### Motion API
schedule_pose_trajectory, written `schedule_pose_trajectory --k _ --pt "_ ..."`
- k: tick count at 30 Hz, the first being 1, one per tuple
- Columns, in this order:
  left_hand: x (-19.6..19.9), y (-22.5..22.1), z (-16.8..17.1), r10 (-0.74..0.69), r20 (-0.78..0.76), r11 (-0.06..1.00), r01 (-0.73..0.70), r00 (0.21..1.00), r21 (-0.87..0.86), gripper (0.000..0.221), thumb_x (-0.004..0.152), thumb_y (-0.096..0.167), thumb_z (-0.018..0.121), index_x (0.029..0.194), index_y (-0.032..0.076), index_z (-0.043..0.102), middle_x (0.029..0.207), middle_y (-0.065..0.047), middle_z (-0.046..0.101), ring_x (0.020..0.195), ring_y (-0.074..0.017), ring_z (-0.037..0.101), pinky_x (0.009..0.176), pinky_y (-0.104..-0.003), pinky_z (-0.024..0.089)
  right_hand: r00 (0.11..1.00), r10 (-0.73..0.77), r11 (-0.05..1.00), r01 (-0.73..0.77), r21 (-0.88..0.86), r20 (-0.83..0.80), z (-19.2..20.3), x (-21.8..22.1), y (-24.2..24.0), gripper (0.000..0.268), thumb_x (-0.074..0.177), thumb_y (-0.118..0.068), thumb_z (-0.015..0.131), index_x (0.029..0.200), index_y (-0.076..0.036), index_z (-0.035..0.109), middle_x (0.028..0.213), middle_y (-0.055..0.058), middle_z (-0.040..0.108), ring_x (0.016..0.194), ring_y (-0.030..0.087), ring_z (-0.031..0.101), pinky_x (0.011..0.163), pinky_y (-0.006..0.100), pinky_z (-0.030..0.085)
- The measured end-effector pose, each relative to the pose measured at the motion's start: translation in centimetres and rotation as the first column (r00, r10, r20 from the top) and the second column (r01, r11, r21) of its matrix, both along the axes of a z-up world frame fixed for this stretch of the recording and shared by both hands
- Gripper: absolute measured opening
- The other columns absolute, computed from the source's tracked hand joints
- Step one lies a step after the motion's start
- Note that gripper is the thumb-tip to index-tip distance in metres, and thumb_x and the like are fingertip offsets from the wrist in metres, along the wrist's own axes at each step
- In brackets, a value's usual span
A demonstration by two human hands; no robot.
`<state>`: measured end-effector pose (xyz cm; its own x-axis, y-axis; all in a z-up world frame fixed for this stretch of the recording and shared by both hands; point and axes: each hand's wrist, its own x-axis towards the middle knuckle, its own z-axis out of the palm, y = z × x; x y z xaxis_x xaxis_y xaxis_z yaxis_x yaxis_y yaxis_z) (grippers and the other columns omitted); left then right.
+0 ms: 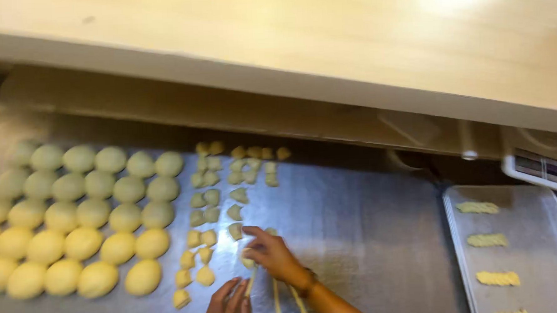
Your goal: Rolling and braiding small pieces of dough into braided shapes on a bakery workbench.
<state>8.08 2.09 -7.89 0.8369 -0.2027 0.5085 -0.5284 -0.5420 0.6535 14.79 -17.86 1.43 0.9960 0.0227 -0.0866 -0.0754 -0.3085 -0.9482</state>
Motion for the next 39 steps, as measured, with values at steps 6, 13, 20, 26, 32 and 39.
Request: schedule_pose_trajectory --k 6,13,20,26,32,39 --pt "-0.2 -4.7 -10.5 -0.267 -0.141 0.964 0.264 0.953 -0.036 0.049 0.081 0.014 0.070 0.130 0.009 0.065 0.123 -0.017 0.063 0.103 -0.0240 0.072 0.084 -0.030 0.064 0.808 -0.588 0.779 0.553 -0.296 -0.037 -10.0 -19.2 -15.4 0.044 0.087 -0.017 0.067 0.131 -0.013 0.067 0.128 0.003 0.076 0.110 0.018 0.074 0.095 0.030 0.058" --pt "-7.5 -16.9 -18.5 -0.303 -0.106 0.951 0.294 0.947 -0.096 0.043 0.083 0.024 0.079 0.125 0.016 0.075 0.127 -0.014 0.063 0.105 -0.0220 0.073 0.087 -0.033 0.062 0.979 -0.035 0.357 0.199 -0.913 0.200 -18.8 -23.5 -21.9 0.087 0.094 -0.069 0.062 0.152 -0.008 0.043 0.159 0.022 0.037 0.148 0.043 0.030 0.111 0.072 0.021" --pt "-8.6 -16.2 -10.8 -0.187 -0.148 0.982 0.179 0.971 -0.066 0.052 0.078 0.010 0.071 0.130 0.013 0.069 0.135 -0.019 0.059 0.119 -0.0304 0.069 0.098 -0.036 0.061 0.882 -0.144 0.039 0.458 -0.888 0.448 -14.3 -13.7 -21.0 0.088 0.102 -0.065 0.034 0.161 -0.001 0.025 0.167 0.017 0.030 0.152 0.033 0.032 0.124 0.058 0.017" --pt "-3.7 -14.1 -27.1 -0.166 -0.764 0.881 -0.255 0.623 -0.399 0.027 0.085 0.013 0.076 0.099 -0.010 0.076 0.093 -0.026 0.086 0.086 -0.0339 0.085 0.075 -0.040 0.069 0.897 0.146 0.173 0.392 -0.904 0.417 -15.7 -17.0 -17.5 0.084 0.083 -0.036 0.063 0.161 -0.030 0.034 0.166 0.021 0.028 0.152 0.041 0.028 0.115 0.061 0.028" --pt "-3.0 -24.2 -2.7 -0.403 -0.314 0.905 0.425 0.860 0.003 0.098 0.073 0.017 0.076 0.157 0.004 0.028 0.158 -0.029 0.033 0.140 -0.0480 0.042 0.113 -0.054 0.039 0.835 -0.339 0.518 0.550 -0.655 0.434 -3.6 -6.8 -24.4 0.064 0.099 -0.034 0.055 0.154 -0.006 0.039 0.158 0.017 0.041 0.144 0.034 0.038 0.118 0.054 0.022" --pt "-2.5 -24.7 7.5 -0.203 -0.265 0.900 0.286 0.943 0.329 0.033 0.087 0.022 0.068 0.120 0.026 0.068 0.094 0.002 0.067 0.089 -0.0202 0.064 0.083 -0.036 0.052 0.958 -0.107 0.719 0.259 -0.645 0.266 1.5 -18.0 -26.4 0.036 0.088 -0.016 0.072 0.123 -0.018 0.065 0.082 -0.001 0.067 0.077 0.018 0.056 0.083 0.036 0.039"
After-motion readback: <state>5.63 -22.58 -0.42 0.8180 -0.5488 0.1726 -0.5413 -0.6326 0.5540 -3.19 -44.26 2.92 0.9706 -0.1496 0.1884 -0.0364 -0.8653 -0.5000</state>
